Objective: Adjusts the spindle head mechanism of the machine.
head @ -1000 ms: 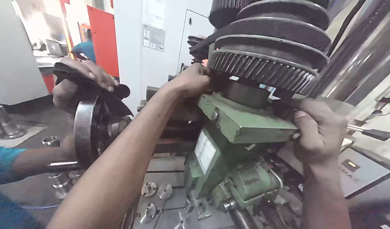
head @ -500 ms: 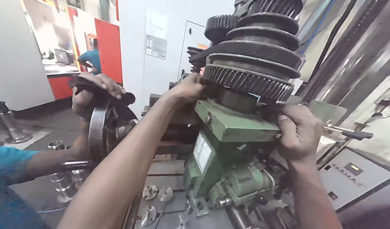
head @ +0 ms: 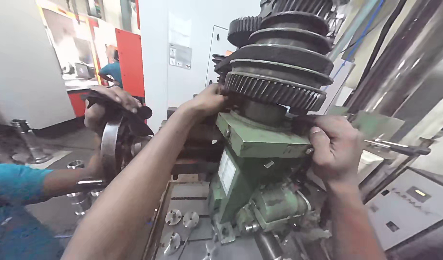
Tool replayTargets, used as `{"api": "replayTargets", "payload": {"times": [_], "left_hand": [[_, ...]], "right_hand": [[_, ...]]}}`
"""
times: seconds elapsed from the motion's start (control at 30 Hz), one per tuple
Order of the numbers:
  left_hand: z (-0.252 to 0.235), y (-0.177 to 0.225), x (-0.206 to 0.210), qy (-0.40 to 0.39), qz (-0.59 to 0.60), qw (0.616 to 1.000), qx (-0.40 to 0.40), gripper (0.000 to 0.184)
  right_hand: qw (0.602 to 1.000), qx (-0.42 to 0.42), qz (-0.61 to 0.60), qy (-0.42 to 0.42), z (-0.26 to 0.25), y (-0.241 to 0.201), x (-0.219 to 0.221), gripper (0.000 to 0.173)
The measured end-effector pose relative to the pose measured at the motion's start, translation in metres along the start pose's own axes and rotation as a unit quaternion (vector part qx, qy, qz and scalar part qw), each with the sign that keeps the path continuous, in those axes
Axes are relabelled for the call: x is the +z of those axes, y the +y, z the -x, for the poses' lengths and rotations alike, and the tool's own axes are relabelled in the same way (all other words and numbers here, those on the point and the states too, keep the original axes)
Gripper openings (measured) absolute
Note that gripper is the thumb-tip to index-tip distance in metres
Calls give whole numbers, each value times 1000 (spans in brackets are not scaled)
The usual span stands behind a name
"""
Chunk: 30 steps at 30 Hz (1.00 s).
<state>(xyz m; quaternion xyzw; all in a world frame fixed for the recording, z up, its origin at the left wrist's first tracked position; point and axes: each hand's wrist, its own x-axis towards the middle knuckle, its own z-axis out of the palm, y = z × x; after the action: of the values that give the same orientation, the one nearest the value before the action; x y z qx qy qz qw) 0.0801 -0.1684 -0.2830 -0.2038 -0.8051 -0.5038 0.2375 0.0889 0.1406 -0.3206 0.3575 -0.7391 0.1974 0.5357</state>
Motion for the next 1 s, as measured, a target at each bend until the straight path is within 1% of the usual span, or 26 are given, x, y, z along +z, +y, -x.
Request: {"api": "replayTargets", "payload": {"times": [0.07, 0.2, 0.3, 0.47, 0.6, 0.77, 0.87, 1.0], "left_hand": [[-1, -4, -4, -13, -10, 1000, 4, 13], [2, -1, -4, -25, -36, 999, 19, 22], [5, 3, -4, -22, -63, 997, 26, 24], [3, 1, -7, -18, -109, 992, 53, 20], [1, 2, -7, -4, -145, 989, 35, 17], [0, -3, -4, 25, -126, 991, 33, 18], [0, -3, -2, 46, -98, 994, 21, 14], [2, -1, 0, 17, -44, 999, 14, 16]], "right_hand": [[1000, -10, 4, 7, 0, 0, 2, 46], [1000, -20, 2, 8, 1, 2, 2, 48], [1000, -25, -4, 4, 2, 3, 1, 48], [999, -34, -11, 1, 2, 7, 1, 50], [999, -30, -12, -1, 2, 6, 0, 50], [1000, -23, -6, 6, 2, 4, 1, 49], [999, -33, -4, 3, 2, 8, 2, 51], [999, -37, -1, 10, 1, 8, 2, 50]]}}
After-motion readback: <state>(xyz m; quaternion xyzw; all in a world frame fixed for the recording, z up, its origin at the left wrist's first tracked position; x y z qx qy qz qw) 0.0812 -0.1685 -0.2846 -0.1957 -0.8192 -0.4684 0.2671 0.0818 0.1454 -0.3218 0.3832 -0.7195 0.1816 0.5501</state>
